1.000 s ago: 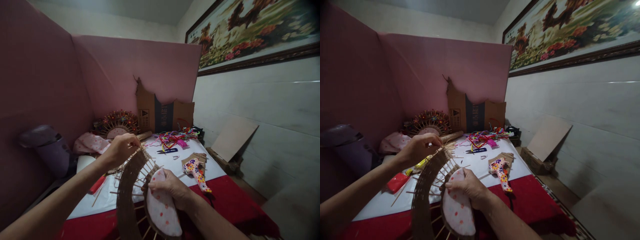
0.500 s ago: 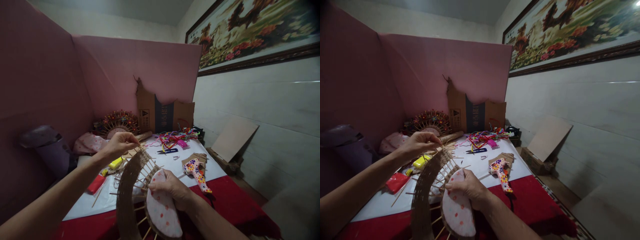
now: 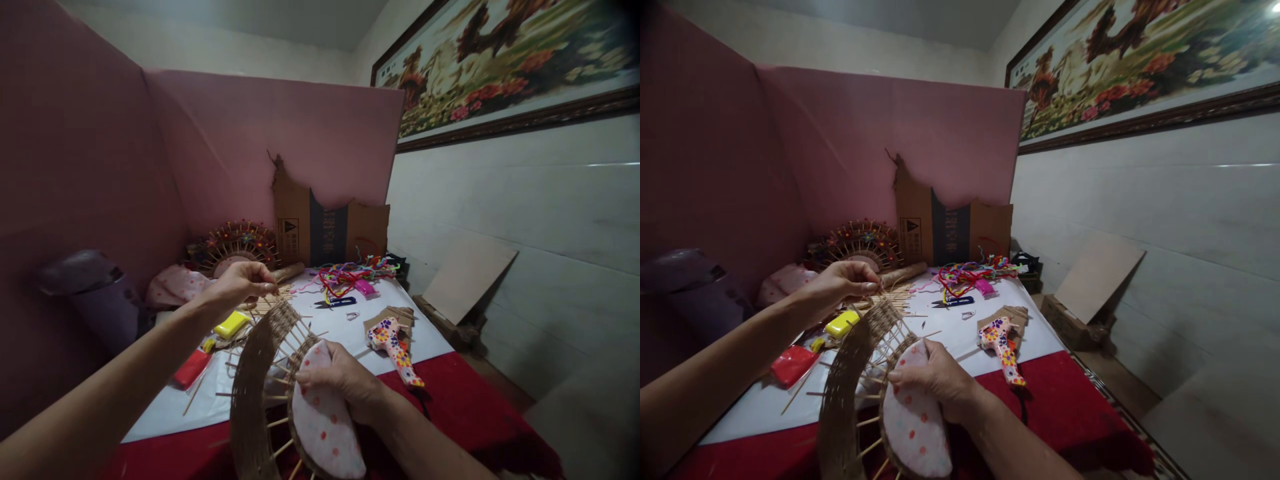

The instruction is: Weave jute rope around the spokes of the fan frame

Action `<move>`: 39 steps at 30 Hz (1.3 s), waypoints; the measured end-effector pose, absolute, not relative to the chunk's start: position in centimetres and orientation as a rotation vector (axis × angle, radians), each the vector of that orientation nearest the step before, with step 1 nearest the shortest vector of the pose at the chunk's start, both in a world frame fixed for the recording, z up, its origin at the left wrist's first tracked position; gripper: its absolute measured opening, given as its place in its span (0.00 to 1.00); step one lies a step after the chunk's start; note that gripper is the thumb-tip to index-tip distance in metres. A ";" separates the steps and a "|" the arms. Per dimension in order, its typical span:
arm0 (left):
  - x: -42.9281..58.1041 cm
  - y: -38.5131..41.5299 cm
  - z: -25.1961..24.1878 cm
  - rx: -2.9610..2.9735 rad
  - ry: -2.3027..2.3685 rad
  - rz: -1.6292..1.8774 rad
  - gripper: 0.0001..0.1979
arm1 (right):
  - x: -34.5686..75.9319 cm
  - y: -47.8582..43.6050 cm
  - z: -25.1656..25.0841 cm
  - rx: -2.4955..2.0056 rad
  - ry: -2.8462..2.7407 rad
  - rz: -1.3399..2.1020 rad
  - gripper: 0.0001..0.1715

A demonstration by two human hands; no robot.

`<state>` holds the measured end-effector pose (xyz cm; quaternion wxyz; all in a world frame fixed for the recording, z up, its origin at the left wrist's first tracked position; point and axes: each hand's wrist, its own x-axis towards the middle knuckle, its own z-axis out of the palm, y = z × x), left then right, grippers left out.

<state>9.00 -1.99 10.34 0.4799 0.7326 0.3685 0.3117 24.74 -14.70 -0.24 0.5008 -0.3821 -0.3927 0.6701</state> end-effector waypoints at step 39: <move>8.8 -4.2 9.5 1.897 0.839 0.770 0.06 | 24.9 -14.6 -0.5 -0.893 -1.005 1.643 0.17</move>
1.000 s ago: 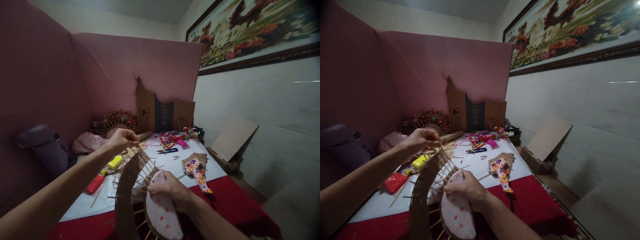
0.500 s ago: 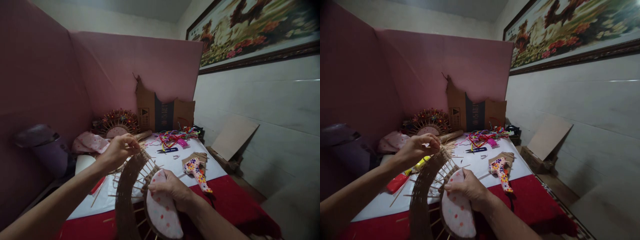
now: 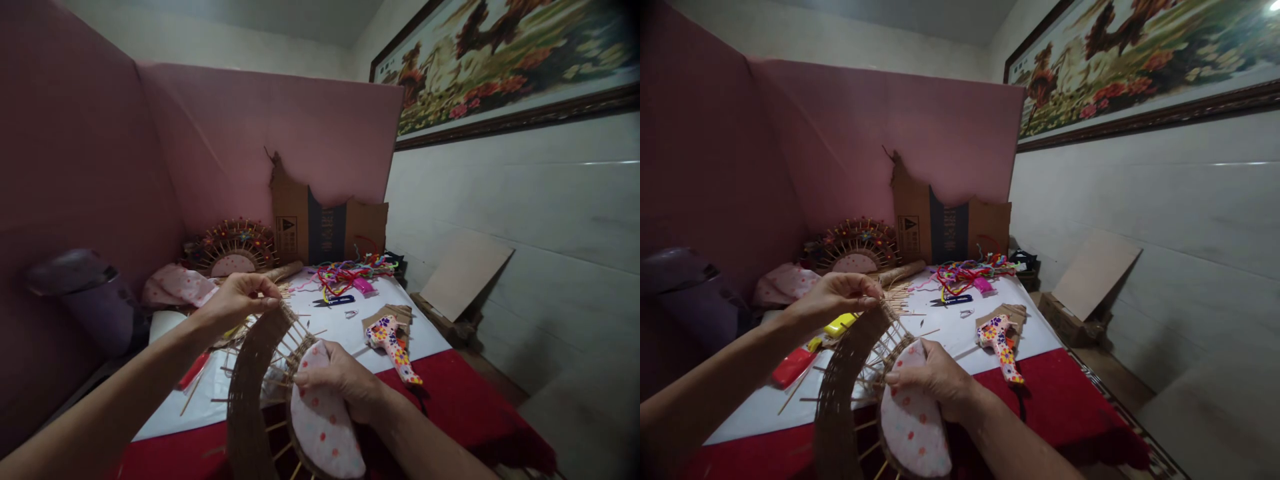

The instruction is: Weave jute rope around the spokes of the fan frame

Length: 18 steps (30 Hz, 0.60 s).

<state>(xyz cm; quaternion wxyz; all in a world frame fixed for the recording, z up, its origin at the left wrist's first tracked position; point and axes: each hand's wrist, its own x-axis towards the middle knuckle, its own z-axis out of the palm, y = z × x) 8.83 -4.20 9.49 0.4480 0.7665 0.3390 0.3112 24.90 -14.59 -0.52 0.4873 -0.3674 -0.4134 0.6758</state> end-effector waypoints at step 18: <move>7.7 -5.7 8.1 2.349 0.915 1.151 0.04 | 24.8 -14.7 -0.1 -0.932 -0.957 1.620 0.18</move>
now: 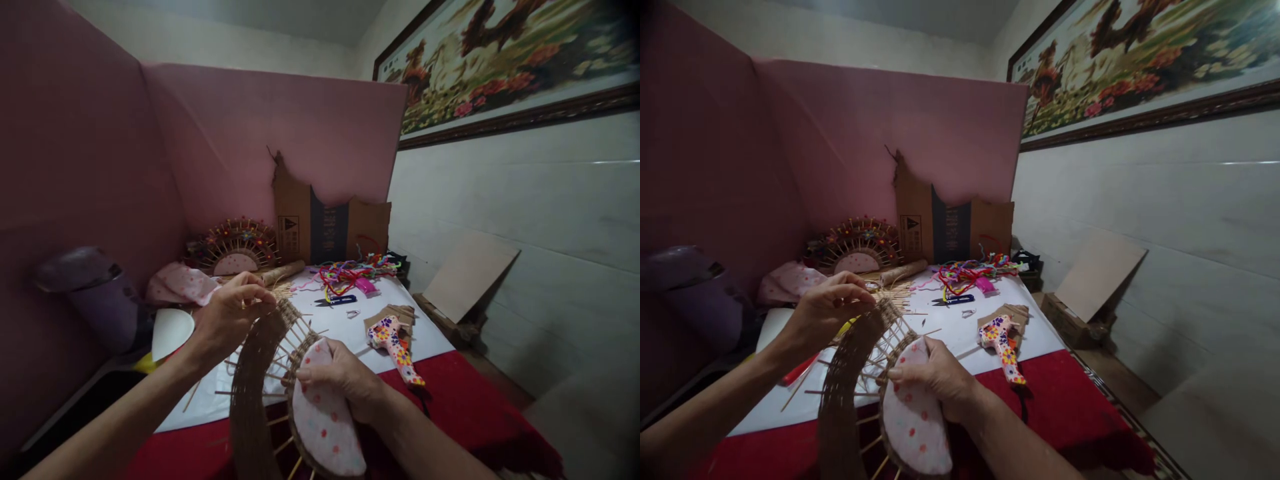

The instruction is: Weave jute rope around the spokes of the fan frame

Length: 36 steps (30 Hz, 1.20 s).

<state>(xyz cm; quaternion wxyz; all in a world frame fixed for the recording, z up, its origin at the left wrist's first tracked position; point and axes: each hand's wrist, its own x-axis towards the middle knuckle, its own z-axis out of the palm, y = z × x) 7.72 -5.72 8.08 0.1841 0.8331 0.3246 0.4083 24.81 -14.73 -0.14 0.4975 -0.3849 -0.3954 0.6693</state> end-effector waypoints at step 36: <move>5.6 -6.2 8.7 2.695 0.989 0.988 0.09 | 24.9 -15.0 0.1 -0.902 -0.959 1.629 0.16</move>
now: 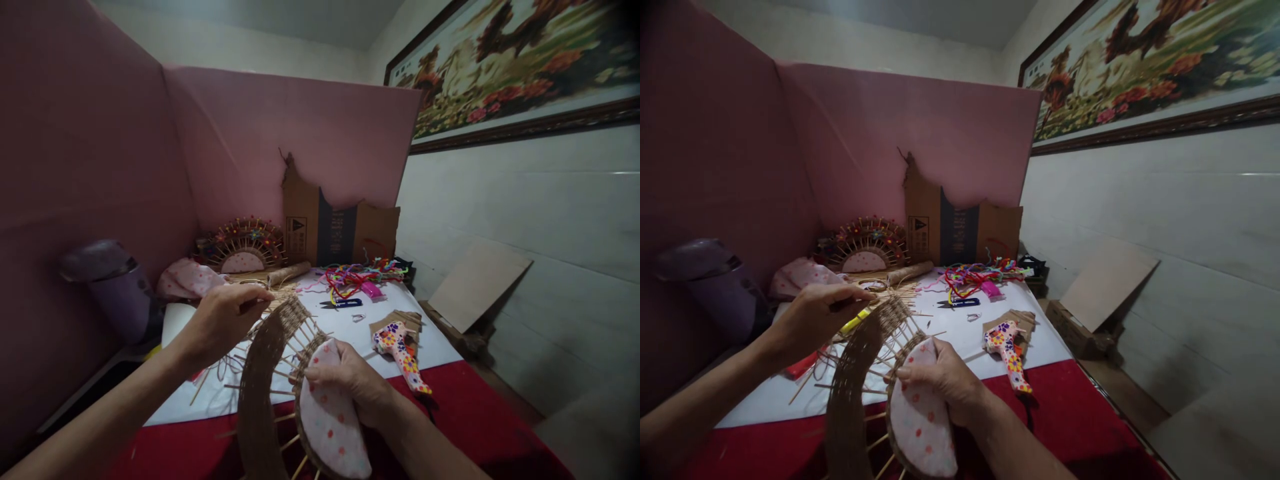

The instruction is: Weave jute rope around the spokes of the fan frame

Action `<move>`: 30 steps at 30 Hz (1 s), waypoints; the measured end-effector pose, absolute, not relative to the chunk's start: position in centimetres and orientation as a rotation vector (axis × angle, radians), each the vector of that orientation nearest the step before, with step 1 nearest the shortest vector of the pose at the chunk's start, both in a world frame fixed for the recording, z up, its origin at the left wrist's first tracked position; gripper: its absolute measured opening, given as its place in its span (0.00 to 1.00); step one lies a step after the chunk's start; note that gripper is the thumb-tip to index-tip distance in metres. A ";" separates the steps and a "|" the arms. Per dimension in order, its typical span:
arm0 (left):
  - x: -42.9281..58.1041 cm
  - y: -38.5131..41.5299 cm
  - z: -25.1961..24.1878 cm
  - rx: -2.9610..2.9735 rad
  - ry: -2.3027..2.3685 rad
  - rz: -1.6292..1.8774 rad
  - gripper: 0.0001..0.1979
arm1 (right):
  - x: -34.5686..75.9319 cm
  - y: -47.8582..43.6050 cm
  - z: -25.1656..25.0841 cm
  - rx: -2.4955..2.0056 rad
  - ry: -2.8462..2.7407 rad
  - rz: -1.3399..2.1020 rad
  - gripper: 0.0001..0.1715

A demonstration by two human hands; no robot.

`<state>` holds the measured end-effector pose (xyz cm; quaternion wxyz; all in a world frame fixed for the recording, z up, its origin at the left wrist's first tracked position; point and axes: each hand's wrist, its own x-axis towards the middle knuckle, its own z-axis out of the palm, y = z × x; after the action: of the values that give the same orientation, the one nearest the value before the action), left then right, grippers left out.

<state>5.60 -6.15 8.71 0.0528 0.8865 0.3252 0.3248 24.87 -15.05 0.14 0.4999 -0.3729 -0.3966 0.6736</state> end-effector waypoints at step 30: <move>5.8 -6.3 9.5 2.851 1.038 0.863 0.11 | 24.9 -15.0 -0.1 -0.907 -0.963 1.631 0.16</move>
<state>5.84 -6.30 9.53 -0.0065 0.9038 0.3291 0.2735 24.92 -14.98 -0.13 0.4974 -0.3745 -0.3979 0.6738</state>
